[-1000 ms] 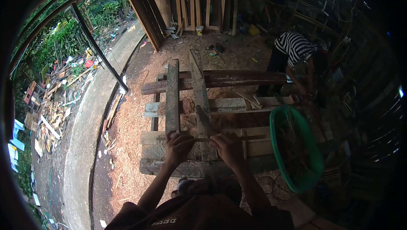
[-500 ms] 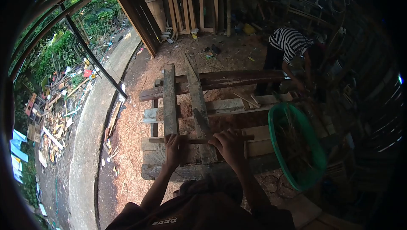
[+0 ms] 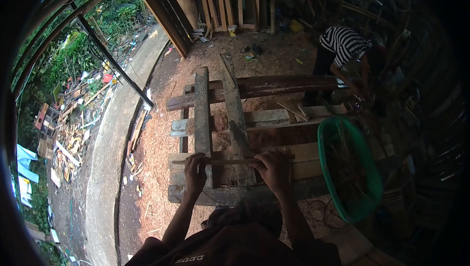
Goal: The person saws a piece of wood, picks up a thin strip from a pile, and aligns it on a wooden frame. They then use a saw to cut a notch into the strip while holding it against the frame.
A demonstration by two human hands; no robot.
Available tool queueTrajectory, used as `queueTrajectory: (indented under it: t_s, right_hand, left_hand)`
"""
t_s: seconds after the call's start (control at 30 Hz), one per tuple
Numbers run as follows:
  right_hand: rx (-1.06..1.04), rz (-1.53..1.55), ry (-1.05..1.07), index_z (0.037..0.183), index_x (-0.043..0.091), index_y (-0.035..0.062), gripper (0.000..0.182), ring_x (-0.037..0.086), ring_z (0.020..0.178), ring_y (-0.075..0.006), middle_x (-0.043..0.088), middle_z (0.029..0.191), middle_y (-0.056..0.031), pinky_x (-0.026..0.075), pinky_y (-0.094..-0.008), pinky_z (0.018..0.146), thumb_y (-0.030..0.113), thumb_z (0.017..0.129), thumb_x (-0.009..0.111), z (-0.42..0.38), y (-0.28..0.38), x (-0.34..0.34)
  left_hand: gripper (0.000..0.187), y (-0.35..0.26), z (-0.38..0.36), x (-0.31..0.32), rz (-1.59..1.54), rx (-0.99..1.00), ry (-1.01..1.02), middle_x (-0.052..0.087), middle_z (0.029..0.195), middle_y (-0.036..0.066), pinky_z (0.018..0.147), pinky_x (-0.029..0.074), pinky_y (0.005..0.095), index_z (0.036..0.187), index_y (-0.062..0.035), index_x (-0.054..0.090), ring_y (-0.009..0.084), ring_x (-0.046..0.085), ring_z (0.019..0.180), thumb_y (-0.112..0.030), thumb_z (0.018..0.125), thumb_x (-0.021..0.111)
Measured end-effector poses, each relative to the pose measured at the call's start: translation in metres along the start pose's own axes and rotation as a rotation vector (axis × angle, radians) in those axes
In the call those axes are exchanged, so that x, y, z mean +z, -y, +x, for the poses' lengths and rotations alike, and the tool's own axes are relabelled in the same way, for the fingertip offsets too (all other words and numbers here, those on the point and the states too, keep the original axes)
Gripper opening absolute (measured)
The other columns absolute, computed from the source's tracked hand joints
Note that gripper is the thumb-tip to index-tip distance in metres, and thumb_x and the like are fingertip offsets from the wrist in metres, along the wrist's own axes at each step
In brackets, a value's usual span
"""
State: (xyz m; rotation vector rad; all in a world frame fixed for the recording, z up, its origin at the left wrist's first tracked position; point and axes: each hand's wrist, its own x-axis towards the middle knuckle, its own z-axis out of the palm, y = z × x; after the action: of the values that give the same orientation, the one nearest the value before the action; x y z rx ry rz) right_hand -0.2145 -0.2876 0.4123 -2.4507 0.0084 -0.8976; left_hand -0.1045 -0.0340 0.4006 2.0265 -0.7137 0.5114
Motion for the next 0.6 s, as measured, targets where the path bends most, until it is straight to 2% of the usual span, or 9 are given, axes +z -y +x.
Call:
queueTrajectory:
  t_s: [0.03, 0.1, 0.13, 0.2, 0.3, 0.43, 0.5, 0.53, 0.6]
  right_hand:
    - [-0.009, 0.007, 0.005, 0.095, 0.072, 0.0128, 0.033, 0.064, 0.084, -0.0231, 0.068, 0.085, -0.0002, 0.042, -0.0428, 0.084, 0.030, 0.075, 0.091, 0.002, -0.001, 0.000]
    - [-0.036, -0.058, -0.010, 0.095, 0.072, 0.0137, 0.033, 0.063, 0.086, -0.0229, 0.068, 0.085, 0.0006, 0.042, -0.0429, 0.086, 0.030, 0.074, 0.091, 0.005, -0.003, 0.000]
    - [-0.043, -0.054, -0.009, 0.095, 0.072, 0.0137, 0.033, 0.063, 0.086, -0.0229, 0.068, 0.085, 0.0006, 0.042, -0.0429, 0.086, 0.030, 0.074, 0.091, 0.006, -0.003, 0.000]
    - [-0.057, -0.096, 0.020, 0.096, 0.069, 0.0137, 0.030, 0.064, 0.095, -0.0229, 0.069, 0.094, 0.0010, 0.044, -0.0443, 0.092, 0.030, 0.079, 0.088, 0.007, 0.000, -0.001]
    - [-0.080, -0.125, -0.021, 0.095, 0.067, 0.0141, 0.030, 0.064, 0.097, -0.0218, 0.069, 0.096, 0.0012, 0.043, -0.0448, 0.094, 0.028, 0.079, 0.088, 0.007, 0.002, -0.002]
    - [-0.038, -0.090, -0.044, 0.091, 0.066, 0.0137, 0.027, 0.065, 0.098, -0.0210, 0.068, 0.095, 0.0014, 0.042, -0.0461, 0.097, 0.025, 0.079, 0.088, 0.001, 0.002, -0.003]
    - [-0.085, -0.164, -0.058, 0.089, 0.067, 0.0128, 0.029, 0.066, 0.092, -0.0206, 0.069, 0.095, 0.0018, 0.042, -0.0453, 0.094, 0.021, 0.075, 0.091, -0.001, 0.004, -0.003]
    - [-0.077, -0.162, -0.058, 0.089, 0.067, 0.0128, 0.029, 0.066, 0.092, -0.0206, 0.069, 0.095, 0.0018, 0.042, -0.0453, 0.094, 0.021, 0.075, 0.091, -0.002, 0.005, -0.001]
    - [-0.097, -0.108, -0.053, 0.089, 0.066, 0.0107, 0.029, 0.068, 0.091, -0.0214, 0.071, 0.097, 0.0006, 0.048, -0.0451, 0.090, 0.014, 0.075, 0.091, -0.004, 0.007, 0.006]
  left_hand:
    - [0.015, -0.001, 0.001, -0.005, 0.007, -0.006, -0.009, 0.073, 0.103, 0.010, 0.088, 0.051, 0.0409, 0.096, -0.0073, 0.072, 0.0318, 0.067, 0.098, 0.004, 0.086, 0.072]
    - [0.019, 0.001, 0.004, -0.012, 0.059, 0.059, 0.144, 0.075, 0.103, 0.008, 0.092, 0.051, 0.0398, 0.101, -0.0088, 0.076, 0.0291, 0.069, 0.101, -0.001, 0.084, 0.077]
    - [0.019, 0.002, 0.003, -0.012, 0.062, 0.057, 0.137, 0.075, 0.103, 0.008, 0.092, 0.051, 0.0398, 0.101, -0.0088, 0.076, 0.0291, 0.069, 0.101, -0.001, 0.084, 0.077]
    - [0.020, 0.002, 0.001, -0.011, 0.103, 0.069, 0.181, 0.079, 0.103, 0.004, 0.093, 0.049, 0.0391, 0.104, -0.0117, 0.078, 0.0226, 0.071, 0.099, -0.013, 0.085, 0.081]
    - [0.015, 0.000, 0.002, -0.007, 0.065, 0.106, 0.198, 0.080, 0.106, 0.002, 0.094, 0.048, 0.0375, 0.100, -0.0122, 0.080, 0.0202, 0.071, 0.101, -0.015, 0.086, 0.082]
    - [0.012, -0.004, 0.004, -0.003, 0.025, 0.101, 0.206, 0.080, 0.107, 0.000, 0.094, 0.047, 0.0368, 0.098, -0.0127, 0.081, 0.0188, 0.071, 0.102, -0.014, 0.086, 0.081]
    - [0.025, -0.007, 0.007, -0.001, 0.024, 0.147, 0.223, 0.079, 0.113, 0.003, 0.094, 0.050, 0.0379, 0.103, -0.0118, 0.081, 0.0219, 0.071, 0.103, -0.004, 0.079, 0.081]
    - [0.025, -0.010, 0.008, 0.001, 0.025, 0.146, 0.232, 0.079, 0.113, 0.003, 0.094, 0.050, 0.0379, 0.103, -0.0118, 0.081, 0.0219, 0.071, 0.103, -0.004, 0.079, 0.081]
    - [0.013, -0.020, 0.010, 0.007, 0.063, 0.250, 0.202, 0.080, 0.108, 0.001, 0.095, 0.048, 0.0377, 0.098, -0.0118, 0.080, 0.0190, 0.071, 0.102, -0.011, 0.085, 0.082]
